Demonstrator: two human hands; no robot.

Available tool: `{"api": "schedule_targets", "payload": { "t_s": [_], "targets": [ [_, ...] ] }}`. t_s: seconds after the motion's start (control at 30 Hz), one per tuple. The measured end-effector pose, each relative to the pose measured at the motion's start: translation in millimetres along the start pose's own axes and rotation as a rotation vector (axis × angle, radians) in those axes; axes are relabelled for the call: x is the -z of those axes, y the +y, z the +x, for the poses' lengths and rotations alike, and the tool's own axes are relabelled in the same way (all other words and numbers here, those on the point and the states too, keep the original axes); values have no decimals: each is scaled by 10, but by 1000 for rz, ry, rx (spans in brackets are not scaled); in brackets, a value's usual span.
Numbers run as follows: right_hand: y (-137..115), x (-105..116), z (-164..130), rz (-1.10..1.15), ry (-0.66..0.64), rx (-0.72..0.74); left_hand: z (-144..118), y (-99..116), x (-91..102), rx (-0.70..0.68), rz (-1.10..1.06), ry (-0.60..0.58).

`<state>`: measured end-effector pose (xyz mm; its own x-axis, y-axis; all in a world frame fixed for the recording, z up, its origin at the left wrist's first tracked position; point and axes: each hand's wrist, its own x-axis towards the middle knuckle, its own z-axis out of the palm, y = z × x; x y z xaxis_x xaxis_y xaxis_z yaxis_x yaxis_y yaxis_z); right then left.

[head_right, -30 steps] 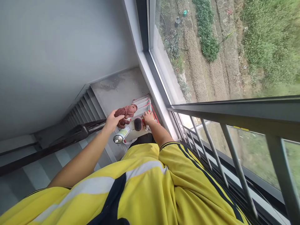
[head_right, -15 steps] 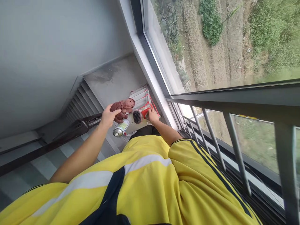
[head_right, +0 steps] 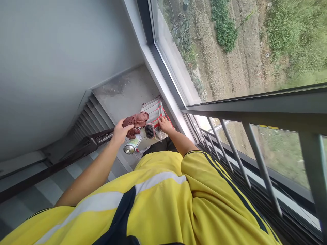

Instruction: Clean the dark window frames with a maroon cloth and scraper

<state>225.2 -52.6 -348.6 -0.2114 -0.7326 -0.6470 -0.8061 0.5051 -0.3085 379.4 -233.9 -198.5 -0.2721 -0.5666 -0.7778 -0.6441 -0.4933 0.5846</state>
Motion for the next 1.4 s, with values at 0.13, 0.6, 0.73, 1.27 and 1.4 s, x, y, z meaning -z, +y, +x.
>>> {"api": "schedule_targets", "payload": {
  "t_s": [0.13, 0.6, 0.73, 1.27, 1.4],
  "targets": [
    [-15, 50, 103, -81, -29, 22, 10, -6, -12, -1, 2, -20],
    [-128, 216, 164, -144, -130, -34, 92, -48, -28, 0, 22, -64],
    [-112, 339, 207, 39, -219, -160, 118, -30, -45, -8, 29, -77],
    [53, 1710, -995, 1512, 659, -45, -367, 690, -7, -223, -49, -316],
    [-359, 2000, -1519, 1595, 1036, 107, -715, 1045, -350, -357, 52, -584]
  ]
}}
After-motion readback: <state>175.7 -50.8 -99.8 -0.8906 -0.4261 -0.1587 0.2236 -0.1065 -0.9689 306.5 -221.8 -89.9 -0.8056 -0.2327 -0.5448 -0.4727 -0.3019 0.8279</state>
